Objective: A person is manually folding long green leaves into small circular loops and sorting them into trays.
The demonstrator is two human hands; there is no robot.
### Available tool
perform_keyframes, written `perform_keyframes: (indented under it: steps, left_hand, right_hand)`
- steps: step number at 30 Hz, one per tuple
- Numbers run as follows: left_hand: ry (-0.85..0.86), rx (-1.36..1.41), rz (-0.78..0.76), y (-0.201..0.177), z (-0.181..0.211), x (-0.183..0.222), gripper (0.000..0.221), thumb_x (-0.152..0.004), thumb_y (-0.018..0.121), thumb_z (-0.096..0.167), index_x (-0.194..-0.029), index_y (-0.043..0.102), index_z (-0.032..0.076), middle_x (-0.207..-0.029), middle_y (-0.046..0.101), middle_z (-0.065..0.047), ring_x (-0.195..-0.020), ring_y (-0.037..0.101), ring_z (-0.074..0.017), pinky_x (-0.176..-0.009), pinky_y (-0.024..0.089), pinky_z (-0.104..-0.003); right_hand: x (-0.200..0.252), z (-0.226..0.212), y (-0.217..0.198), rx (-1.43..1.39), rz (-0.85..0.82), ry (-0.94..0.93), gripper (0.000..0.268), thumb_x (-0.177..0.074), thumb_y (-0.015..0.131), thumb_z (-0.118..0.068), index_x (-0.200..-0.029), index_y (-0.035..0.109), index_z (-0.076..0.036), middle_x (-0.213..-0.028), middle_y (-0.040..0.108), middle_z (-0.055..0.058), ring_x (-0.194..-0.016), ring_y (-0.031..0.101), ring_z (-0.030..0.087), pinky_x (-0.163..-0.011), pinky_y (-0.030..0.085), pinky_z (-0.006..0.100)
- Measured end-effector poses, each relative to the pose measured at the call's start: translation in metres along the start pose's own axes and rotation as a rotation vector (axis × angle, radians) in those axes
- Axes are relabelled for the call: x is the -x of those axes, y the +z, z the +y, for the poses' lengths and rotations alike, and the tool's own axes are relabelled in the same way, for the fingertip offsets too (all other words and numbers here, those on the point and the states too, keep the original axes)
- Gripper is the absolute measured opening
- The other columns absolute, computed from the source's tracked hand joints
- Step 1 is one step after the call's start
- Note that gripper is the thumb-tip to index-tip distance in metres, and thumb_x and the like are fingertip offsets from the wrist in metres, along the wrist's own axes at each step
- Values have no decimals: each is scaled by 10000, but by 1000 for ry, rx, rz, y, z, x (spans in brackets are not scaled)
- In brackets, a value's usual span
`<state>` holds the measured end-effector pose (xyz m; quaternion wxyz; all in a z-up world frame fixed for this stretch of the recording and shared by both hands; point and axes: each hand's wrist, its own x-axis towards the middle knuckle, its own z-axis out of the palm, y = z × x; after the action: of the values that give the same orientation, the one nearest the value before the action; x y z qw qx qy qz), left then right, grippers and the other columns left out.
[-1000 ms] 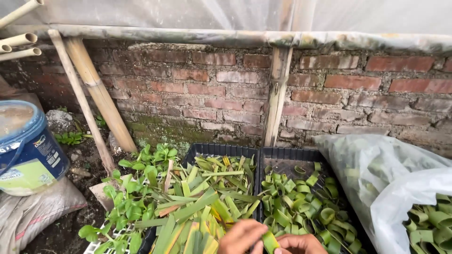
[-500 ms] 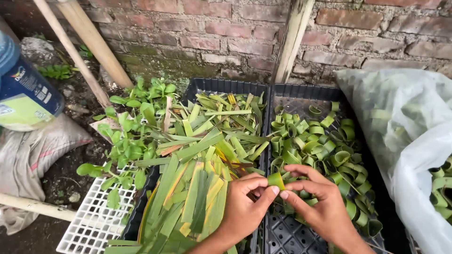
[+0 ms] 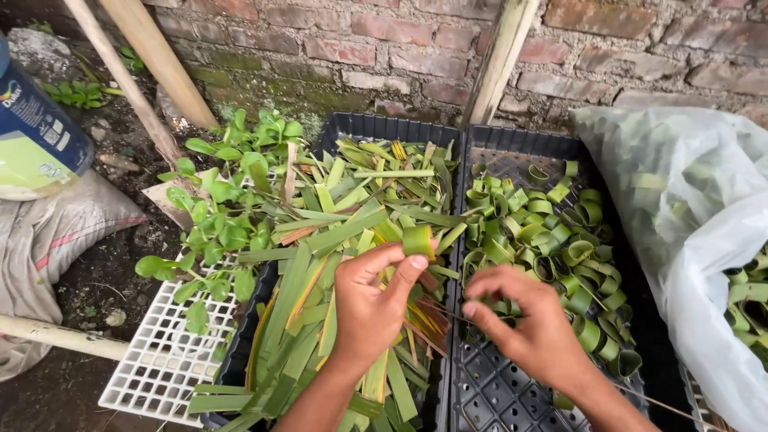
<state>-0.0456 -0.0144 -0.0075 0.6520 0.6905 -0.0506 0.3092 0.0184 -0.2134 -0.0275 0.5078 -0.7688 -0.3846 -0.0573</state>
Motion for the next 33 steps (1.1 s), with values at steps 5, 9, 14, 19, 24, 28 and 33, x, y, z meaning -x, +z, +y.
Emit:
perform_keyframes:
  steps: [5,9,14,19,24,28,33]
  left_hand:
    - [-74,7,-1,-2,0,3,204,-955,662,185,-921,788,28,-869,814,-98,-806,775,-154,-725,652,-296]
    - [-21,-21,-31,-4,-5,4,276,-979,683,166,-724,696,61,-614,616,-34,-584,553,-106,-532,508,-271]
    - [-145,18,-22,2,-5,3,194,-940,684,149,-807,780,46,-754,785,-59,-677,696,-115,-624,583,-271]
    - [-193,41,-93,19,-21,10,127,-950,662,113,-938,765,40,-885,835,-115,-729,825,-176,-635,689,-260]
    - [-360,167,-159,36,-21,22,278,-953,648,195,-1100,751,-17,-982,830,-152,-844,842,-268,-708,724,-336]
    - [-351,156,-188,37,-20,23,222,-966,637,150,-1062,738,-23,-904,814,-160,-789,825,-239,-717,726,-340]
    - [-317,251,-199,43,-20,29,247,-951,656,67,-1152,723,-60,-980,809,-190,-825,818,-249,-781,718,-344]
  right_hand:
    - [5,29,19,463,-470,371,142,-882,779,-180,-982,680,-176,-949,733,2,-760,732,186,-681,570,352]
    - [6,11,4,332,-403,355,108,-903,707,-107,-807,685,-152,-755,776,-13,-624,642,136,-623,487,292]
    - [20,0,-35,342,-339,259,347,-887,588,-137,-1148,798,-230,-898,791,-41,-731,749,155,-699,556,290]
    - [10,-21,-44,443,-104,179,204,-863,644,-248,-998,795,-227,-900,868,-82,-730,812,142,-697,588,304]
    - [6,-21,-31,331,-86,85,245,-942,619,-254,-1106,778,-165,-1047,857,-7,-857,846,189,-731,608,342]
    - [10,-13,-26,335,-15,15,215,-917,644,-241,-1045,792,-153,-880,833,-27,-573,718,146,-575,569,309]
    - [15,-6,-26,400,16,-34,163,-896,697,-228,-1010,787,-154,-871,831,-18,-666,790,152,-619,609,310]
